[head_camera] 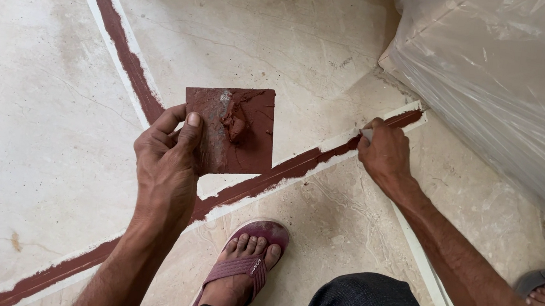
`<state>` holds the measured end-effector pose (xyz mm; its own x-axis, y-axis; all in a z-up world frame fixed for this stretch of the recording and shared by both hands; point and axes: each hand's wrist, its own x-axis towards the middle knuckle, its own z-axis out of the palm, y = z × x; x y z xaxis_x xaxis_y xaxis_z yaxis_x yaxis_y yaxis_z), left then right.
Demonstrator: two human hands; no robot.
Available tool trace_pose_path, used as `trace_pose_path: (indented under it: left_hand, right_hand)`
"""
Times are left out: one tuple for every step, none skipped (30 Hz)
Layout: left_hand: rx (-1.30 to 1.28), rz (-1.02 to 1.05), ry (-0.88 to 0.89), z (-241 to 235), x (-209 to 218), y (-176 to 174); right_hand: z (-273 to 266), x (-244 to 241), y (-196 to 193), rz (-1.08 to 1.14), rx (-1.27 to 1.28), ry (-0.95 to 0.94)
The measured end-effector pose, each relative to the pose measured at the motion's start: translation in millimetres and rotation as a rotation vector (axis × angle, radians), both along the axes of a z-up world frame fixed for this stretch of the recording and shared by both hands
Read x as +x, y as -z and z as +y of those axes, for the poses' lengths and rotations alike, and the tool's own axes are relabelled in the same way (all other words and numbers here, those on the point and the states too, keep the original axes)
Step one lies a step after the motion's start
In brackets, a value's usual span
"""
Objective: The person applies reddish-brown grout into the joints between light-colored floor tiles using a small trowel and a putty knife. They repeatedly scoop grout from the trowel and press it into the seams, smoothing the surface along the joint lines.
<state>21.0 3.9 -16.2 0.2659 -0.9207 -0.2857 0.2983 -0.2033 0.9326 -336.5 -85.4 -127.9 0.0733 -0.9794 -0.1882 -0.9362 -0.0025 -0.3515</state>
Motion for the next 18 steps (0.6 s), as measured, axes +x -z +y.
trace_pose_path:
  left_hand:
    - [0.001,-0.001,-0.001,0,-1,0]
    - [-0.006,0.001,0.003,-1,-2,0]
    - [-0.013,0.003,0.008,-1,-3,1]
    - [-0.012,0.001,0.006,0,-3,5]
    - [-0.031,-0.017,0.011,0,-3,9]
    - [-0.050,-0.036,0.017,1,-3,13]
    - [-0.049,-0.038,0.015,1,-2,13]
    - [-0.048,-0.054,0.017,1,-2,13]
    - [-0.046,-0.069,0.020,1,-2,13]
    - [-0.045,-0.069,0.022,0,-3,6]
    - [-0.005,-0.030,0.013,-1,-4,-2]
    - [0.034,0.009,0.003,-3,-5,-11]
    - [0.033,0.010,0.005,-1,-4,-7]
    - [0.000,0.010,0.009,0,-3,-4]
    - [-0.032,0.011,0.013,1,-3,-1]
    - [-0.037,0.011,0.017,0,-3,-3]
    - [-0.021,0.010,0.011,-1,-2,-5]
    - [0.002,0.005,-0.001,0,-1,-7]
  right_hand:
    - [3,8,-3,-0.001,0.001,-0.001]
    - [6,16,-6,0.007,0.002,-0.017]
    - [10,25,-9,0.015,0.003,-0.033]
    - [12,29,-5,0.013,0.004,-0.035]
    - [15,33,-2,0.020,0.018,-0.048]
    - [18,37,1,0.027,0.031,-0.060]
    - [22,44,5,0.025,0.032,-0.061]
    - [26,50,8,0.024,0.052,-0.064]
    - [31,56,11,0.023,0.072,-0.068]
    - [37,67,9,0.024,0.073,-0.065]
    - [44,79,8,0.035,0.107,-0.074]
    - [50,90,6,0.046,0.138,-0.083]
    - [56,99,2,0.047,0.137,-0.080]
    - [61,108,-2,-0.003,0.178,-0.081]
    - [65,118,-6,-0.053,0.219,-0.083]
    - [68,117,-10,-0.054,0.213,-0.079]
    - [70,117,-14,-0.210,0.249,-0.033]
    - [74,118,-16,-0.370,0.289,0.009]
